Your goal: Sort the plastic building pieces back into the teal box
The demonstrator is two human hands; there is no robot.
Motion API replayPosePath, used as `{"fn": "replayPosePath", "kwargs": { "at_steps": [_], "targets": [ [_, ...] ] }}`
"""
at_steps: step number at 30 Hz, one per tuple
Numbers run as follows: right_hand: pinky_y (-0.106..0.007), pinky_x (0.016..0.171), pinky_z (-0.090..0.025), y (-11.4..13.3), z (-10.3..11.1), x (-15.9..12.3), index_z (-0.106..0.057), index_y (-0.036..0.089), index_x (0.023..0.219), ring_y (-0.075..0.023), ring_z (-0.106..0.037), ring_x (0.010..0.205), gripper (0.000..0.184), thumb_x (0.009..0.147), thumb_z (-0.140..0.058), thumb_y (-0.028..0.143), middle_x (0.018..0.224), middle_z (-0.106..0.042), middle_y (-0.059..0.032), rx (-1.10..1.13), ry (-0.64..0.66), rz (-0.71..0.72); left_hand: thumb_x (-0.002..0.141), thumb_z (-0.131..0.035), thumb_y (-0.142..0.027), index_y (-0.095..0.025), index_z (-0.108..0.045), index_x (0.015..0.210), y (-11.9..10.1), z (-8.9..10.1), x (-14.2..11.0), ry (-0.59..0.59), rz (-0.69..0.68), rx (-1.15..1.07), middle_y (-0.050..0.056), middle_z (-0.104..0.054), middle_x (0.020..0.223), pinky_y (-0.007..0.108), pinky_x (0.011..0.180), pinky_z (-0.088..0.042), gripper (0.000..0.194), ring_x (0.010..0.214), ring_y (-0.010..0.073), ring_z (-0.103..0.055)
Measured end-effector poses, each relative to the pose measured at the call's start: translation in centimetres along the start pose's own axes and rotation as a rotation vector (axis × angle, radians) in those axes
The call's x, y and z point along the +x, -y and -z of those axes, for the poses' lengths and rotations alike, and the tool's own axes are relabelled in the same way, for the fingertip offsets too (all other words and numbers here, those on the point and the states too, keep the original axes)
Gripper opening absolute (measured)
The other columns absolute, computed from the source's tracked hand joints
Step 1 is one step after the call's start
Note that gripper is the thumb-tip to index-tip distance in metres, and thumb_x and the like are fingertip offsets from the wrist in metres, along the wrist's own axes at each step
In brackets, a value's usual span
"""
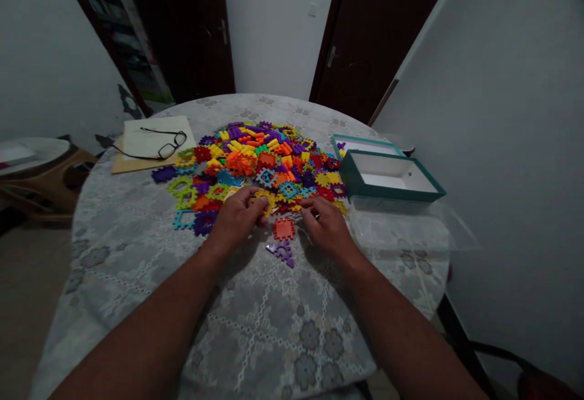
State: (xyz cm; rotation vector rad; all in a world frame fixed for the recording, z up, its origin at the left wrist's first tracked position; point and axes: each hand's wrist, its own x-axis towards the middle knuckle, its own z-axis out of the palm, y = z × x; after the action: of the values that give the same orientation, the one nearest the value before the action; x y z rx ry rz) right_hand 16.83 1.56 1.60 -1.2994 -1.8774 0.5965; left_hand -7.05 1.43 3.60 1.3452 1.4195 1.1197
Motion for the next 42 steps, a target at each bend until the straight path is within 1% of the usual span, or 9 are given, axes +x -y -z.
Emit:
{"fn": "replayPosePath", "kwargs": {
  "at_steps": [2,6,9,15,21,25,31,36,42],
  "targets": [
    [-0.039,0.098,-0.055,0.2,-0.2,-0.3,-0.078,0.022,0.115,-0.0252,-0.071,0.106,0.017,0.101,-0.069,0.023,0.114,-0.076,-0.0101,-0.084,0.099,0.069,0.096,-0.072,-0.039,-0.022,-0.067,0.119,0.1,-0.1,0.2,-0.017,0.081,-0.138,0.001,-0.075,0.083,0.027,0.058,-0.06,0.029,0.066,0.0183,-0.075],
    [-0.041,0.104,-0.054,1.4,-1.5,-1.3,-0.071,0.023,0.138,-0.0286,-0.066,0.123,0.04,0.098,-0.074,0.023,0.138,-0.068,-0.0136,-0.249,0.269,0.112,0.096,-0.07,-0.03,-0.022,-0.063,0.123,0.5,-0.5,0.5,0.011,0.173,-0.324,0.004,-0.077,0.1,0.027,0.063,-0.065,0.029,0.073,0.017,-0.079],
    [-0.04,0.1,-0.055,1.6,-2.2,-1.6,-0.07,0.024,0.141,-0.0281,-0.067,0.118,0.043,0.098,-0.074,0.022,0.136,-0.067,-0.0131,-0.29,0.315,0.084,0.097,-0.069,-0.028,-0.023,-0.061,0.129,0.7,-0.8,0.4,0.029,0.188,-0.384,0.006,-0.078,0.107,0.03,0.067,-0.068,0.034,0.078,0.0182,-0.08],
    [-0.04,0.102,-0.054,0.9,-2.1,-0.8,-0.078,0.025,0.119,-0.0248,-0.069,0.111,0.027,0.098,-0.067,0.012,0.115,-0.074,-0.0077,-0.052,0.222,0.116,0.099,-0.065,-0.033,-0.022,-0.065,0.125,0.8,-0.7,0.3,0.077,0.129,-0.275,0.01,-0.079,0.117,0.034,0.079,-0.07,0.028,0.092,0.0209,-0.081],
    [-0.038,0.093,-0.056,1.8,-1.9,-0.7,-0.079,0.027,0.109,-0.0231,-0.07,0.1,0.015,0.101,-0.066,0.024,0.106,-0.076,-0.0045,0.167,0.041,0.09,0.092,-0.071,-0.039,-0.025,-0.077,0.103,1.5,-0.4,0.1,0.175,-0.096,-0.011,0.01,-0.08,0.115,0.036,0.077,-0.069,0.019,0.11,0.0298,-0.076],
    [-0.037,0.089,-0.056,1.6,-2.8,-1.0,-0.078,0.025,0.106,-0.023,-0.07,0.096,0.013,0.099,-0.067,0.028,0.103,-0.076,-0.0054,0.189,-0.039,-0.004,0.097,-0.07,-0.054,-0.022,-0.077,0.11,1.8,-0.7,-0.5,0.271,0.04,-0.211,0.014,-0.075,0.131,0.041,0.073,-0.071,0.036,0.108,0.031,-0.076],
    [-0.035,0.087,-0.055,0.8,-3.0,-0.7,-0.076,0.025,0.11,-0.022,-0.071,0.095,0.015,0.1,-0.068,0.031,0.105,-0.076,-0.0048,0.19,-0.054,-0.033,0.095,-0.076,-0.054,-0.021,-0.073,0.102,0.9,-0.8,-0.7,0.426,0.06,-0.198,0.01,-0.075,0.108,0.037,0.071,-0.07,0.035,0.091,0.0238,-0.076],
    [-0.037,0.098,-0.053,-0.4,-0.5,0.3,-0.076,0.021,0.115,-0.0258,-0.069,0.109,0.02,0.105,-0.06,0.027,0.116,-0.074,-0.0117,-0.22,-0.102,-0.071,0.102,-0.073,-0.051,-0.022,-0.063,0.108,0.7,-1.0,-0.8,0.401,0.182,-0.247,0.007,-0.073,0.099,0.031,0.057,-0.065,0.032,0.085,0.0257,-0.082],
    [-0.036,0.097,-0.05,-1.4,0.8,0.6,-0.073,0.017,0.126,-0.0289,-0.068,0.117,0.025,0.107,-0.062,0.03,0.128,-0.07,-0.0154,-0.69,0.108,-0.319,0.104,-0.076,-0.041,-0.021,-0.059,0.114,1.3,-1.3,-0.6,0.388,0.207,-0.384,0.006,-0.071,0.099,0.028,0.058,-0.065,0.028,0.083,0.0242,-0.083]
  ]
}}
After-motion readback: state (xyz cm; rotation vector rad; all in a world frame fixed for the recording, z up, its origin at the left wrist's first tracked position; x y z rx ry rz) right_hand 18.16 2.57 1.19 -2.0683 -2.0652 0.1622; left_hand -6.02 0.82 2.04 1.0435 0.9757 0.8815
